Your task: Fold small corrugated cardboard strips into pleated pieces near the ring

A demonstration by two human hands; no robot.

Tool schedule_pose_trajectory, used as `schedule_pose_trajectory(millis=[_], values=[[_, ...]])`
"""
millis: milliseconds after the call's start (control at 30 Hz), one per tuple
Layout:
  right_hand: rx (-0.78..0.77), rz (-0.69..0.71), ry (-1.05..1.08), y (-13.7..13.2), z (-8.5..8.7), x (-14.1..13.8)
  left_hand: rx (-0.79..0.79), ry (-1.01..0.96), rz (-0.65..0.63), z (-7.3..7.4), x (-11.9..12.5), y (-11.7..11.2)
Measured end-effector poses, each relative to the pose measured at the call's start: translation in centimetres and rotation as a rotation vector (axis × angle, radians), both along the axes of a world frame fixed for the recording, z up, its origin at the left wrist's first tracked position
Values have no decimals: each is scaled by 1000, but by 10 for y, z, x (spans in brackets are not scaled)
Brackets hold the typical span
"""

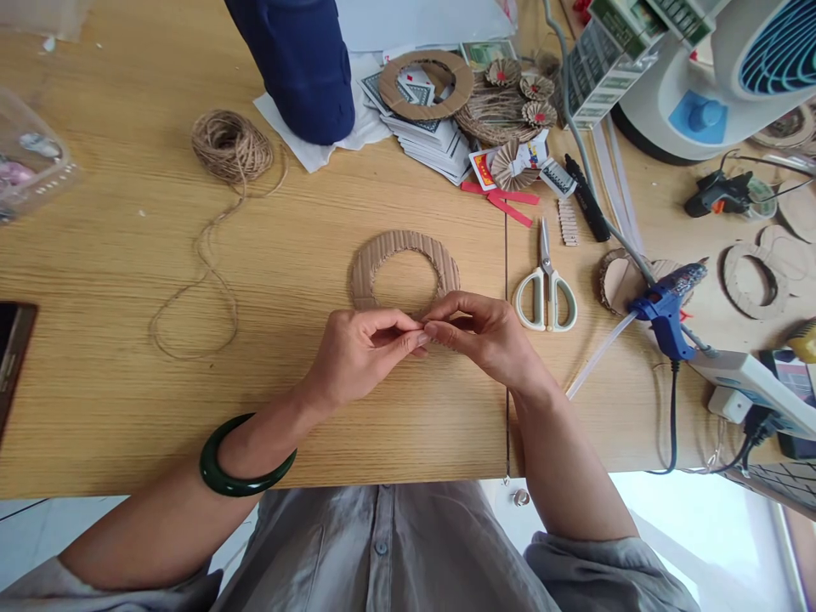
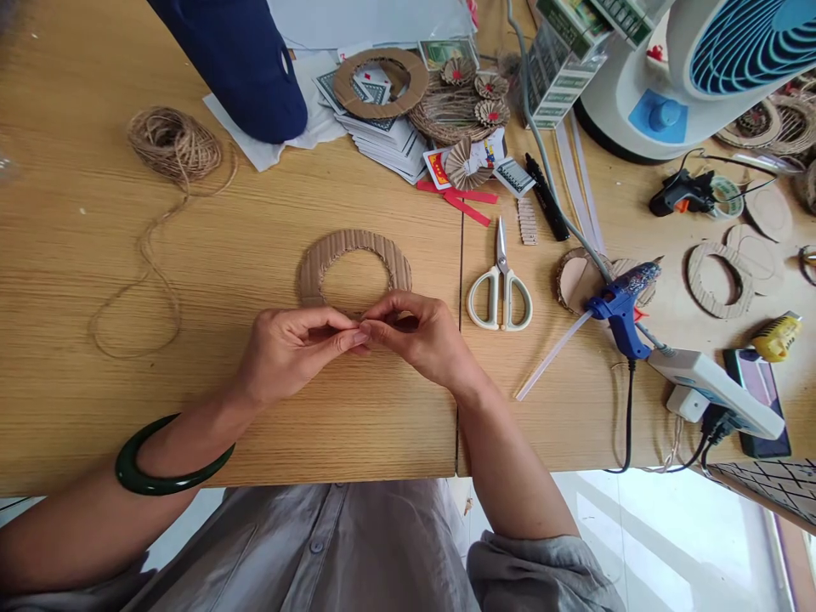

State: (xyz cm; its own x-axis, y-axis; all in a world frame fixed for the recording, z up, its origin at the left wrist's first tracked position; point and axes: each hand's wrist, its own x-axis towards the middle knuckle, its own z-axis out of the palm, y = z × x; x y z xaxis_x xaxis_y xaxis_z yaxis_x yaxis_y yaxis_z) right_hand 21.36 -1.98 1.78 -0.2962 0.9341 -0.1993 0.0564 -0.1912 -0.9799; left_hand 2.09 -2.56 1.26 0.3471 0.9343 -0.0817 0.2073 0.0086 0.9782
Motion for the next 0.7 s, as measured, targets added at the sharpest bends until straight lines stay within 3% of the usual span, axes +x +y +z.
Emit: schedule_pose_trajectory(millis=[133,367,700], values=[[38,5,-33,-1,1,2,-23,-11,-38,-1,-1,-1],[-78,-39,-16,0,1,5,-408,-228,-77,-2,0,4],[-111,-53,-11,1,-1,2,-444,-183,-66,-1,-1,4]])
